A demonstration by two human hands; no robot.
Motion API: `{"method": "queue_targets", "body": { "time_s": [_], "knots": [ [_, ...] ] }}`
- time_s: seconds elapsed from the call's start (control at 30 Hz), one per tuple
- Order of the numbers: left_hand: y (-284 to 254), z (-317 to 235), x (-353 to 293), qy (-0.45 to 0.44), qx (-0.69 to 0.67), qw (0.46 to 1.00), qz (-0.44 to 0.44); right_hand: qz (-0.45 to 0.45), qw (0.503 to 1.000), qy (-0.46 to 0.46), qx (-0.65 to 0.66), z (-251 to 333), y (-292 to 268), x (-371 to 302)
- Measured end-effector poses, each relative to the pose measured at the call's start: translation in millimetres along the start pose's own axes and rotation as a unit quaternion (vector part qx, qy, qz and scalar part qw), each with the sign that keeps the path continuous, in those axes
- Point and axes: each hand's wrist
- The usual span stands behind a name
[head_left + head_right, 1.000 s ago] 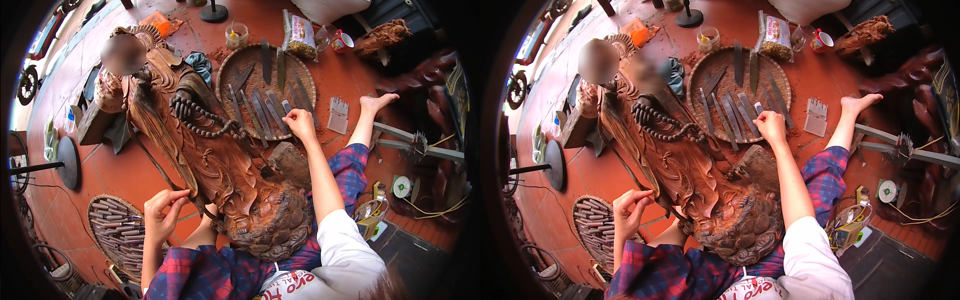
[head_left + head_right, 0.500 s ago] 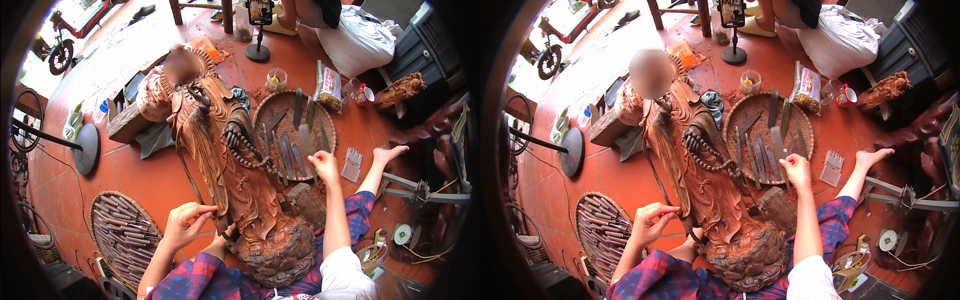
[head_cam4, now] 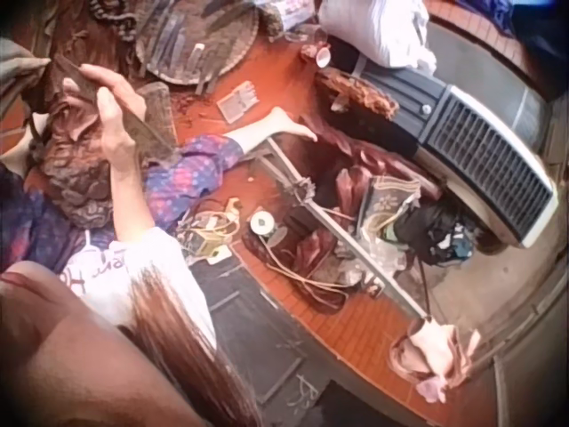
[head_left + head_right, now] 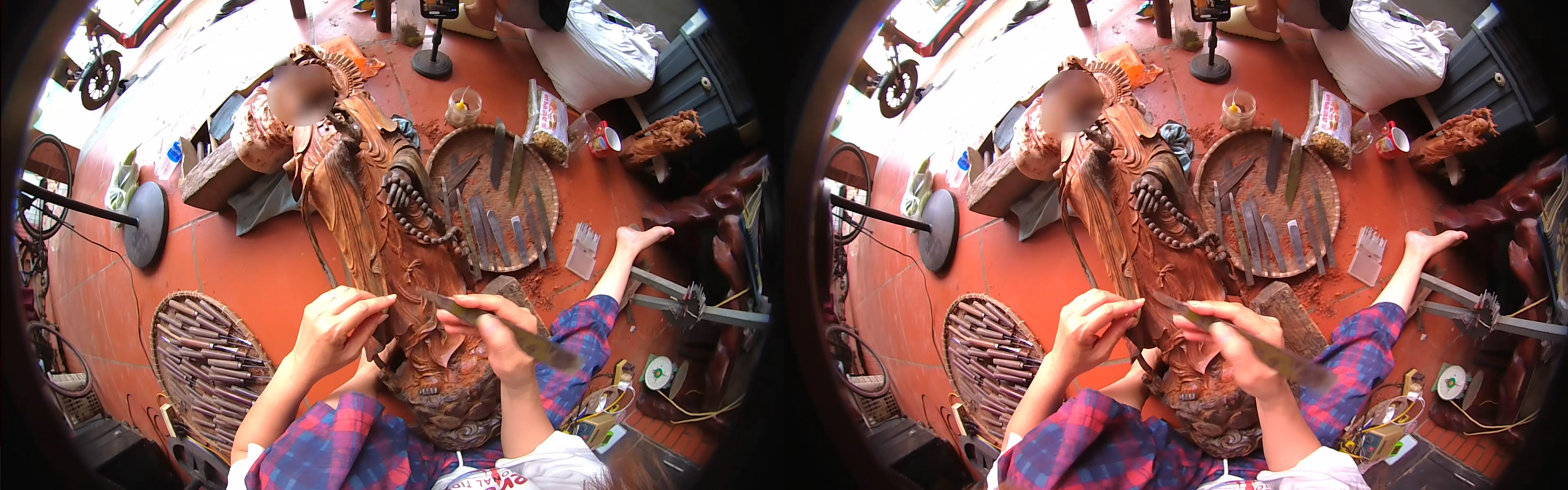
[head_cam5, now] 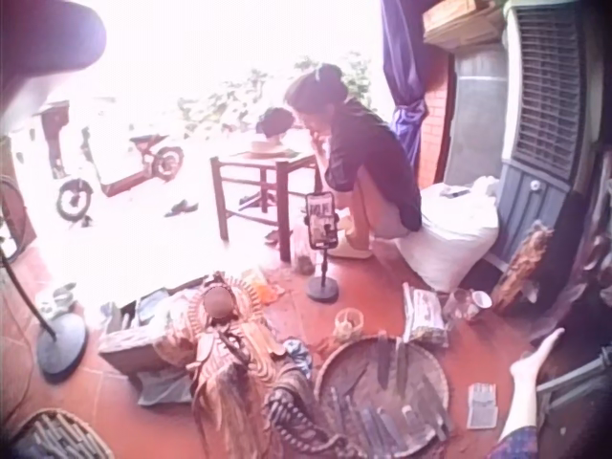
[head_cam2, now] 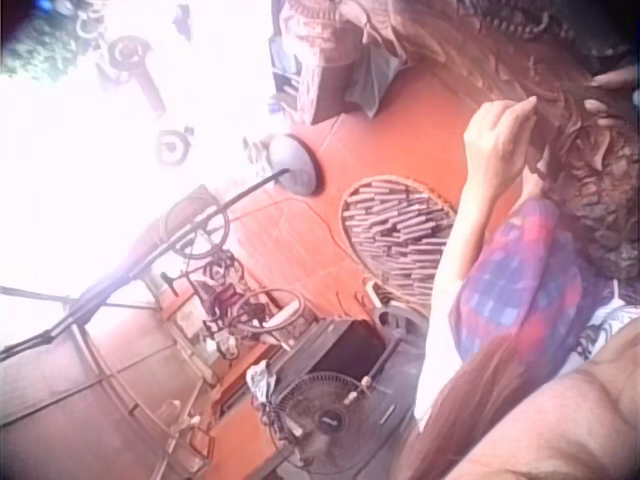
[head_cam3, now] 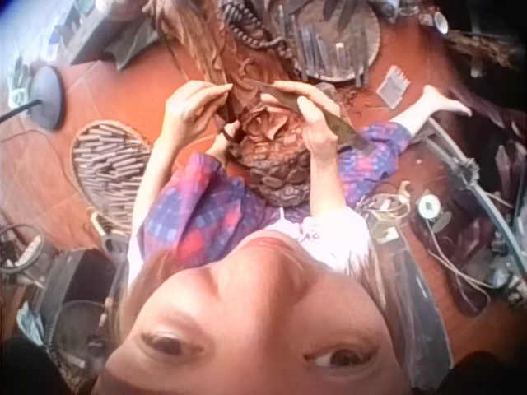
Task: The person carves a wooden sculpture of a deity using various chisels and a file. They refine the details of the figure's clothing and accessories, occasionally switching tools to achieve different textures and shapes.
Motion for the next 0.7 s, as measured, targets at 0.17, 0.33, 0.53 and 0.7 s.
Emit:
{"method": "queue_targets", "body": {
  "time_s": [0.17, 0.33, 0.53, 0.7],
  "knots": [
    [-4, -2, 4, -0.018, -0.030, 0.999, 0.004, 0.004, 0.983, -0.074, -0.165, -17, 11, 7],
    [-8, -2, 3, -0.032, -0.008, 0.997, 0.065, -0.019, 0.965, -0.076, -0.252, -18, 16, 9],
    [-3, 0, -2, -0.032, -0.036, 0.997, 0.066, -0.044, 0.943, -0.083, -0.318, -19, 23, 13],
    [-3, -1, 1, -0.018, -0.024, 0.996, 0.078, -0.029, 0.935, -0.125, -0.331, -19, 15, 18]
  ]
}}
Point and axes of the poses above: each hand's wrist, its own x-axis towards the middle knuckle, its own y-axis out of the palm, z = x × y, and after that the axes turned 1 degree about z, right-handed
